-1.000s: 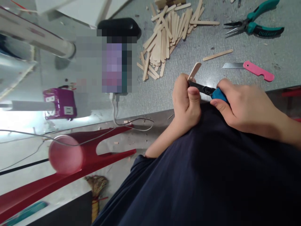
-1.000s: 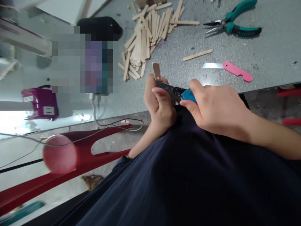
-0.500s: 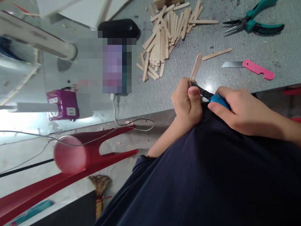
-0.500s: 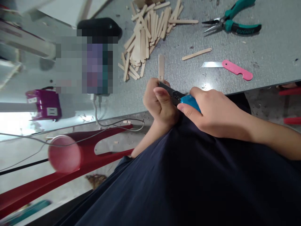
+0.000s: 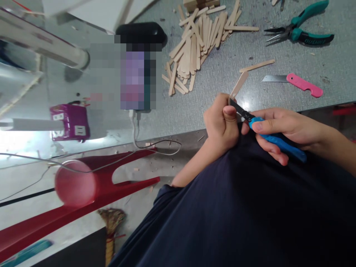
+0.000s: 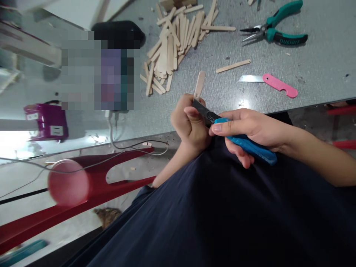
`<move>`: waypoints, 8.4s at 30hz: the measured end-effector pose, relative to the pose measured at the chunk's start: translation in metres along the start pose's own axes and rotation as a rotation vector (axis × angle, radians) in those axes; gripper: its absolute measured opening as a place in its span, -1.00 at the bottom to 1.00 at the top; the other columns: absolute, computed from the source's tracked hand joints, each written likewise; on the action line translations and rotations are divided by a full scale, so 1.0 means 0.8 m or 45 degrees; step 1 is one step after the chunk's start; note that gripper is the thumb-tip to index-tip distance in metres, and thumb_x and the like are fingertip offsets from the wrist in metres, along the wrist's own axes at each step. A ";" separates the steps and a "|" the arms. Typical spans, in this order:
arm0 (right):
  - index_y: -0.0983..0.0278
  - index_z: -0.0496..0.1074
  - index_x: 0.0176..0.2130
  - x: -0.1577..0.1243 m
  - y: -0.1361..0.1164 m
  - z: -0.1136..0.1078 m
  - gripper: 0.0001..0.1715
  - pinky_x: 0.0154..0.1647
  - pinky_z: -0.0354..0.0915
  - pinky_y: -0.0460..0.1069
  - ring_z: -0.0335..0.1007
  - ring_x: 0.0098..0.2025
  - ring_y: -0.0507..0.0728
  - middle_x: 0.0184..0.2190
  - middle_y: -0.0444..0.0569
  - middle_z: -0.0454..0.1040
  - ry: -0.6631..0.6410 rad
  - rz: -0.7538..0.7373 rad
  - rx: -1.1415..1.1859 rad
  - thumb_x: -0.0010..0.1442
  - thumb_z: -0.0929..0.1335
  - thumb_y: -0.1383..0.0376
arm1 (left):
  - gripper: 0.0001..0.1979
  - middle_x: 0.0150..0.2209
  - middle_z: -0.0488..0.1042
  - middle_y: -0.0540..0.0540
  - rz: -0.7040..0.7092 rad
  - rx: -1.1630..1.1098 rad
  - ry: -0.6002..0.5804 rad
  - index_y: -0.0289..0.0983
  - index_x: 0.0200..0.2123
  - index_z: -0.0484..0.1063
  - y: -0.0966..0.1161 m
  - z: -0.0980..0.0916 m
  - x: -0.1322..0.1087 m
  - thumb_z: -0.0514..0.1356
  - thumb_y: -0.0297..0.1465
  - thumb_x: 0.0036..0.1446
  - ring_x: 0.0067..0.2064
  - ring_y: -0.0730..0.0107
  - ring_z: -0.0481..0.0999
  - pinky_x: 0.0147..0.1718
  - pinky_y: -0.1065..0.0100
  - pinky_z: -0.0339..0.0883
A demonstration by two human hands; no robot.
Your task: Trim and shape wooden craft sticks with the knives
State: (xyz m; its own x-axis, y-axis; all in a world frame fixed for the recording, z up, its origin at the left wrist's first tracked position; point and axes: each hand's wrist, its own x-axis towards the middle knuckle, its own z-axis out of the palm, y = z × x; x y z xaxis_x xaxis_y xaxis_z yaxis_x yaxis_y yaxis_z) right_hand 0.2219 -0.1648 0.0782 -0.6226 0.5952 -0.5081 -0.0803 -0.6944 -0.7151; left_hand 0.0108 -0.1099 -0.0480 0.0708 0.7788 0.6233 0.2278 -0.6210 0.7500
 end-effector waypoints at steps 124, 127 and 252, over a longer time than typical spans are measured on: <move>0.18 0.78 -0.03 0.015 -0.051 -0.027 -0.25 -0.07 0.39 0.21 0.74 -0.06 0.50 -0.21 0.20 0.80 0.687 0.101 -2.330 0.78 0.31 -0.30 | -0.74 -0.31 0.72 -0.16 -0.348 1.051 -0.911 -0.09 -0.09 0.65 0.060 -0.033 0.054 0.19 -0.19 0.64 -0.21 -0.07 0.77 -0.13 0.06 0.44; 0.21 0.83 0.18 0.014 -0.044 -0.032 -0.17 -0.05 0.43 0.22 0.77 -0.02 0.54 -0.11 0.25 0.86 0.717 0.079 -2.281 0.79 0.27 -0.33 | -0.71 -0.27 0.74 -0.16 -0.380 1.045 -0.962 -0.08 -0.06 0.65 0.068 -0.034 0.060 0.15 -0.18 0.68 -0.20 -0.06 0.77 -0.10 0.04 0.45; 0.29 0.76 0.15 -0.015 -0.055 -0.019 -0.33 0.08 0.60 0.27 0.80 -0.16 0.43 -0.12 0.18 0.83 0.379 0.357 -2.998 0.88 0.12 0.17 | -0.81 0.61 0.75 -0.14 0.542 0.412 -0.669 -0.02 0.26 0.67 -0.012 -0.017 -0.012 0.28 -0.14 0.86 0.65 -0.07 0.75 0.52 -0.17 0.74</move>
State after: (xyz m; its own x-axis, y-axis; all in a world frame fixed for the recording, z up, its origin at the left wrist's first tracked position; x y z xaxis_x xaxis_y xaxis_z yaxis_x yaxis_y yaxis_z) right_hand 0.2451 -0.1356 0.1082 -0.3586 0.7722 -0.5245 0.7427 0.5764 0.3408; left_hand -0.0055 -0.1128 -0.0585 0.6526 0.4676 0.5962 0.3459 -0.8839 0.3147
